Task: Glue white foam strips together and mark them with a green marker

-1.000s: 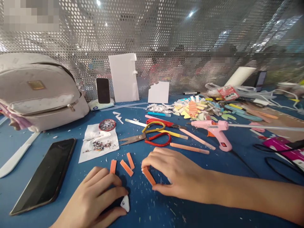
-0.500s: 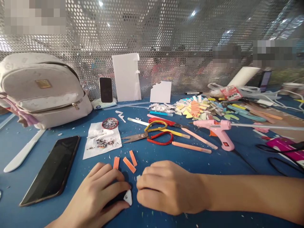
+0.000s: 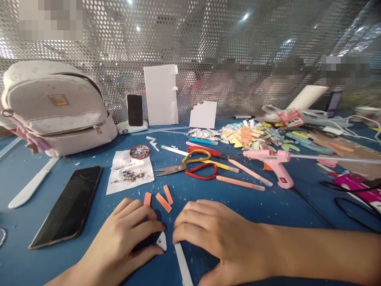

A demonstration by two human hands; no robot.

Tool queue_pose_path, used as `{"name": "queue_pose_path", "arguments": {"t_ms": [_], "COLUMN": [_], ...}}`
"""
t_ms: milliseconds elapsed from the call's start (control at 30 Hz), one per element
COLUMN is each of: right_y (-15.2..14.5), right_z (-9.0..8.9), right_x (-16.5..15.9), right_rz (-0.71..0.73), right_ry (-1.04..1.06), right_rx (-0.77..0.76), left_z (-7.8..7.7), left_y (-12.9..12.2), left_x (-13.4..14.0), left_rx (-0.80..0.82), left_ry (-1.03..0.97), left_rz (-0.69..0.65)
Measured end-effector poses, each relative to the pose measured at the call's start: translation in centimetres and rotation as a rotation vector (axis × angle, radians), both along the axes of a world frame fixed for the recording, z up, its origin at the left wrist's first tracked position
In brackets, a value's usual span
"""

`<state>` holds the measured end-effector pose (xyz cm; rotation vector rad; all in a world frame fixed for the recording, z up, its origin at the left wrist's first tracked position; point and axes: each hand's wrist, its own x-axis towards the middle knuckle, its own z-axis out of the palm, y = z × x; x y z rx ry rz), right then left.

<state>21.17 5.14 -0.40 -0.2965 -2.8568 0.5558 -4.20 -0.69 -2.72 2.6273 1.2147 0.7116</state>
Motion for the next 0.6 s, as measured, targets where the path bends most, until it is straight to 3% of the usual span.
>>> {"name": "queue_pose_path", "arguments": {"t_ms": [200,300,367,500,533,600], "right_y": [-1.7,-1.5,-0.8,0.6,0.7,0.8], "right_z": [-0.3,0.6,1.6,2.8,2.8,2.7], "right_x": [-0.7,-0.8,-0.9,-0.8,-0.8,-0.7], "right_rz": [-0.091,-0.164,-0.247,-0.271,-0.257,-0.249], "right_ry": [-0.045,-0.011,0.031,0.147,0.175,0.219], "right_rx": [-0.091,-0.251,-0.529,-1.449,-1.617,-1.805], "left_z": [0.0,0.1,0.1,0.1,0.1,0.1], "left_y": [-0.1,-0.1,-0.1,-0.1,-0.1,-0.1], "left_x": [-0.1,-0.2,-0.2,-0.3,-0.2,-0.2], "left_rx": [-0.01,-0.024,-0.042,-0.06,-0.061,-0.06], "left_ry": [0.004,-0.005,0.005,0.001,-0.005,-0.015], "left_rz": [0.009,0.012,0.015,0.022,0.023,0.026]}}
